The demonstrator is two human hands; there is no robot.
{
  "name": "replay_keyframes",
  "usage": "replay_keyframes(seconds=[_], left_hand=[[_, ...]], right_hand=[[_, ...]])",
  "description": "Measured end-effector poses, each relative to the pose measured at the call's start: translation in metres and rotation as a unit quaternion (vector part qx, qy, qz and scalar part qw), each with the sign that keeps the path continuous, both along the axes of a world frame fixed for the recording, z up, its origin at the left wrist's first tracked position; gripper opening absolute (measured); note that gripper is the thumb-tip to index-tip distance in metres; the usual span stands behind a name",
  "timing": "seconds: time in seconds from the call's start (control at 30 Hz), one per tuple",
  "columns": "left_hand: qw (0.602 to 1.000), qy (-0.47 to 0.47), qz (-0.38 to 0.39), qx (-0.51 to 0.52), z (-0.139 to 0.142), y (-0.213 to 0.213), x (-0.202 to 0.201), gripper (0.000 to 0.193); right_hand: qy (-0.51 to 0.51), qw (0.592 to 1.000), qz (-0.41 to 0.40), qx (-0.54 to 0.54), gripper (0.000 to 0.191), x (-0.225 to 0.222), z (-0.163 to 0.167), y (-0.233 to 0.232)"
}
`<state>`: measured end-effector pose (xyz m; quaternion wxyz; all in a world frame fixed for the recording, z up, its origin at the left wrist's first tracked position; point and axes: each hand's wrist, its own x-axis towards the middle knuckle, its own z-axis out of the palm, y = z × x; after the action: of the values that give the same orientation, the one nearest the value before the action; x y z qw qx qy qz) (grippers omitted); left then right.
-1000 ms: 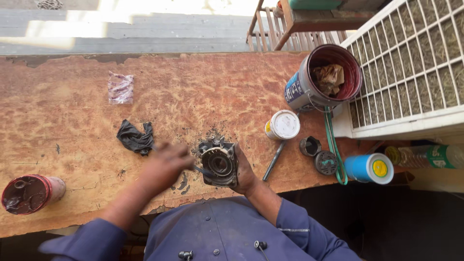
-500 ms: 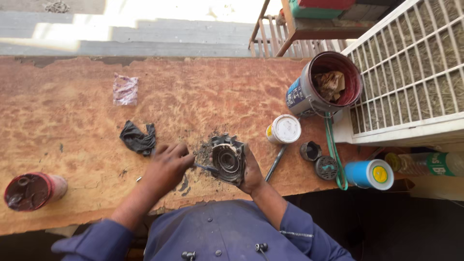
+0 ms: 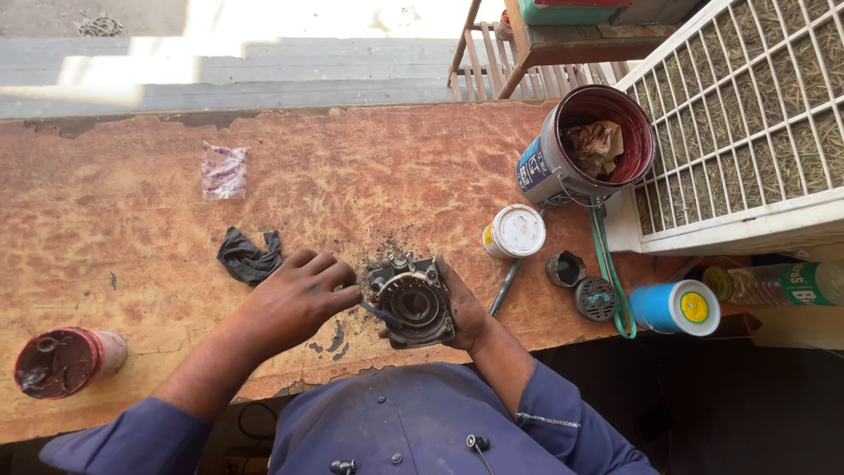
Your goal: The person uses a screwdriver to pry open a red power tool housing, then removes a metal component. They scrape and brush away accumulated grime from the inside of the housing using a metal scraper and a small brush, then wipe the area with a cloth.
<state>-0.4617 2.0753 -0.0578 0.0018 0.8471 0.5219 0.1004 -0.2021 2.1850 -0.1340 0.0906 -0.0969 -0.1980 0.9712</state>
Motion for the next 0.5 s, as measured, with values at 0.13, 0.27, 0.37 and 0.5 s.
replay_keyframes(seconds=[0.13, 0.27, 0.37, 0.5], left_hand=[[0.985, 0.084, 0.084, -0.123, 0.02, 0.01, -0.002, 0.025], [0.95, 0.102, 0.178, -0.234, 0.044, 0.017, -0.014, 0.042], [0.943, 0.124, 0.174, -0.255, 0.048, 0.02, -0.009, 0.047], [0.944, 0.049, 0.153, -0.289, 0.04, 0.021, 0.019, 0.046]], right_hand=[[-0.022, 1.0, -0.018, -0.001, 0.085, -0.001, 0.005, -0.003], [-0.021, 1.0, -0.011, 0.008, 0.086, -0.001, 0.009, -0.006], [0.001, 0.999, -0.031, 0.038, 0.086, -0.004, 0.009, -0.01], [-0.051, 0.993, -0.09, 0.054, 0.088, -0.01, 0.005, -0.02]])
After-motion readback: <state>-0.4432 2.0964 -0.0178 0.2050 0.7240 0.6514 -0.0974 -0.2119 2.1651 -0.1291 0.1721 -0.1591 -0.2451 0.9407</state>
